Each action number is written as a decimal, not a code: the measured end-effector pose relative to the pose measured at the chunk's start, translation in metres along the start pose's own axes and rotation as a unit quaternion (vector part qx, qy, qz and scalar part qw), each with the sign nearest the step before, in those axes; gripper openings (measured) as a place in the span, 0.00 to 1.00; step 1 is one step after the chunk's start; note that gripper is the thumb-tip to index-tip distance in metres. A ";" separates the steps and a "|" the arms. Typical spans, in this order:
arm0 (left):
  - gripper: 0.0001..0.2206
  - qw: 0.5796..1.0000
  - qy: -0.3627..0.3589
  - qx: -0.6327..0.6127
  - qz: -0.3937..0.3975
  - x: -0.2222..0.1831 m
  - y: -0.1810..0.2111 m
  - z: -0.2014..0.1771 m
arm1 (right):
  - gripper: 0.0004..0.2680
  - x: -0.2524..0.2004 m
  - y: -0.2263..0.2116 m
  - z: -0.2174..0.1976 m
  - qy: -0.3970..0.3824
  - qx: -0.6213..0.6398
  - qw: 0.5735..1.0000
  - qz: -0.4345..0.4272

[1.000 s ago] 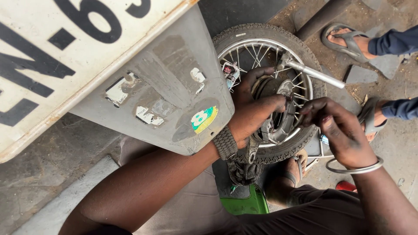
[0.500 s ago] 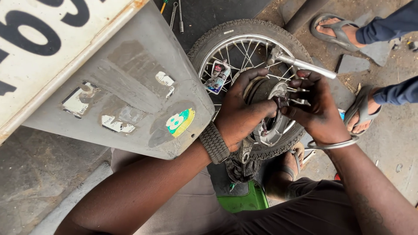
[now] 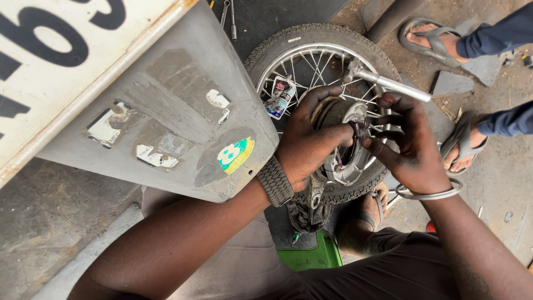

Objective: The person sits on the workshop floor disassembling a motorcycle rear wheel hub, removing brake shoes and small parts from the hub assembly by hand. They then reposition the wheel and work the tire bead away from the rim edge, holding the wheel steady with one hand while working around it with the other.

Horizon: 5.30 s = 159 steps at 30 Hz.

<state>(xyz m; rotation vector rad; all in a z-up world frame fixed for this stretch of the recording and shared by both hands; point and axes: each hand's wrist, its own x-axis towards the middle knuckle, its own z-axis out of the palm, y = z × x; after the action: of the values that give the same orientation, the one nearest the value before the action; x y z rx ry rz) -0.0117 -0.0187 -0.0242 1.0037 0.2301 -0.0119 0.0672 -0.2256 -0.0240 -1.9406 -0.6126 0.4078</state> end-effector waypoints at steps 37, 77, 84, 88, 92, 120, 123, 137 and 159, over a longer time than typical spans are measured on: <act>0.32 0.989 -0.056 -0.121 0.056 -0.001 0.002 -0.018 | 0.19 -0.020 -0.035 -0.014 -0.010 -0.329 0.895 -0.300; 0.31 0.985 -0.102 0.015 0.137 -0.005 -0.010 -0.021 | 0.34 -0.048 -0.032 0.013 -0.133 0.383 0.910 0.088; 0.29 0.997 -0.015 0.009 0.080 -0.006 -0.011 -0.023 | 0.30 -0.041 -0.052 0.018 -0.040 -0.305 0.951 -0.039; 0.29 0.998 -0.009 -0.008 0.068 -0.004 -0.014 -0.024 | 0.33 -0.038 -0.043 0.020 -0.051 -0.398 0.912 -0.087; 0.29 0.999 0.030 0.016 0.041 -0.006 -0.011 -0.026 | 0.28 -0.039 -0.043 0.018 -0.053 -0.381 0.914 -0.132; 0.29 0.998 0.051 0.047 0.000 -0.012 0.000 -0.029 | 0.20 -0.026 -0.038 0.023 -0.053 -0.516 0.834 -0.187; 0.27 0.997 0.064 0.037 -0.011 -0.012 -0.002 -0.032 | 0.18 -0.027 -0.035 0.019 -0.043 -0.518 0.823 -0.228; 0.24 0.995 0.082 0.026 0.050 -0.022 -0.011 -0.041 | 0.16 -0.031 -0.058 0.047 -0.053 -0.545 0.801 -0.244; 0.15 0.911 -0.062 0.383 0.141 -0.016 -0.029 -0.105 | 0.16 -0.025 -0.022 0.002 -0.039 -0.599 0.762 -0.243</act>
<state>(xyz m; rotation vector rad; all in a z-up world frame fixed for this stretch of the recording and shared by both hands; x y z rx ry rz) -0.0500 0.0519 -0.0995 1.8094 -0.0543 0.1051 0.0406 -0.2304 -0.0042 -2.7841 -1.6737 -0.3800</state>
